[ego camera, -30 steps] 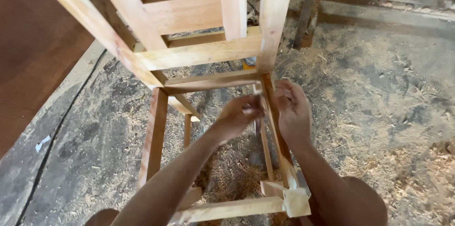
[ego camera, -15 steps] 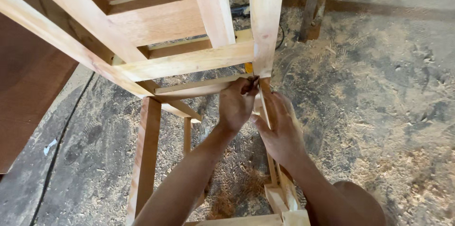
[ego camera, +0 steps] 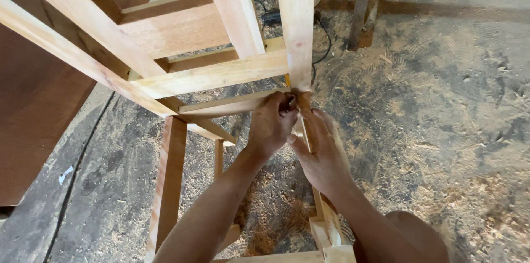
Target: The person assembles a wooden chair by fitting various frame components together and using a small tool to join the pieces.
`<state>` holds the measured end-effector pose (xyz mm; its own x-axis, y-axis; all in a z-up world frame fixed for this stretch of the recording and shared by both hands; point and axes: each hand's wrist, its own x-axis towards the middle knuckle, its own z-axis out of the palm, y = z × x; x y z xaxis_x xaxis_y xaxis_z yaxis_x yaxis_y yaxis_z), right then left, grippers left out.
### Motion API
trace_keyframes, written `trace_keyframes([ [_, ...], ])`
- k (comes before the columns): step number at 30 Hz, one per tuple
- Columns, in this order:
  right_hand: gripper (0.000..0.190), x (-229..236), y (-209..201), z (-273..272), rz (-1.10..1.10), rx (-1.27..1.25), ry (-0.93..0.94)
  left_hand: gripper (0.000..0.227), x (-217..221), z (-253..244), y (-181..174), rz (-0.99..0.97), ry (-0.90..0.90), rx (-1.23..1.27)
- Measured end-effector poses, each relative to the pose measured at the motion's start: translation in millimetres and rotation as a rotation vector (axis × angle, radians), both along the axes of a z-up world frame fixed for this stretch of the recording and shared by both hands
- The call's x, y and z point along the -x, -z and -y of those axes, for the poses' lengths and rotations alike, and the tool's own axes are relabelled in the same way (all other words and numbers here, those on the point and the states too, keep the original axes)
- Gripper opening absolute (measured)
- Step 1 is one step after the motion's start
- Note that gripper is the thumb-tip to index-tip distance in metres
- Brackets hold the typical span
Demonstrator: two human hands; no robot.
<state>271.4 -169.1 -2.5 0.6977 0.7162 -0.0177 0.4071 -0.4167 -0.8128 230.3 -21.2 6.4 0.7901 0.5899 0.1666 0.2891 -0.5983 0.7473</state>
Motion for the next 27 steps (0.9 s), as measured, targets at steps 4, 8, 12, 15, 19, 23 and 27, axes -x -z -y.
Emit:
trace_keyframes([
  [4,0.060,-1.0,2.7,2.2,0.090,-0.095,0.002,0.009,-2.6,-7.1,8.8,0.112,-0.055,-0.110],
  [8,0.060,-0.4,-0.1,1.7,0.037,-0.104,-0.005,0.010,-13.7,-12.3,23.7,0.221,-0.068,-0.149],
  [12,0.063,1.3,-8.6,1.1,-0.089,0.037,0.034,0.013,-16.3,-17.0,27.2,0.132,-0.031,-0.170],
  [15,0.064,2.8,-5.9,-0.5,-0.081,0.002,0.040,0.015,-15.4,-13.8,23.4,0.039,-0.046,-0.150],
  [19,0.061,-1.2,4.0,0.2,0.057,-0.065,0.024,0.022,-11.0,-10.6,21.6,0.209,0.032,-0.165],
  [23,0.057,-0.9,0.5,-0.6,0.123,-0.172,0.032,0.021,-9.4,-15.8,15.3,0.240,0.078,-0.219],
  [27,0.058,-0.8,-7.4,-4.8,-0.224,-0.031,0.125,0.019,-5.5,-16.5,9.5,0.173,0.055,-0.203],
])
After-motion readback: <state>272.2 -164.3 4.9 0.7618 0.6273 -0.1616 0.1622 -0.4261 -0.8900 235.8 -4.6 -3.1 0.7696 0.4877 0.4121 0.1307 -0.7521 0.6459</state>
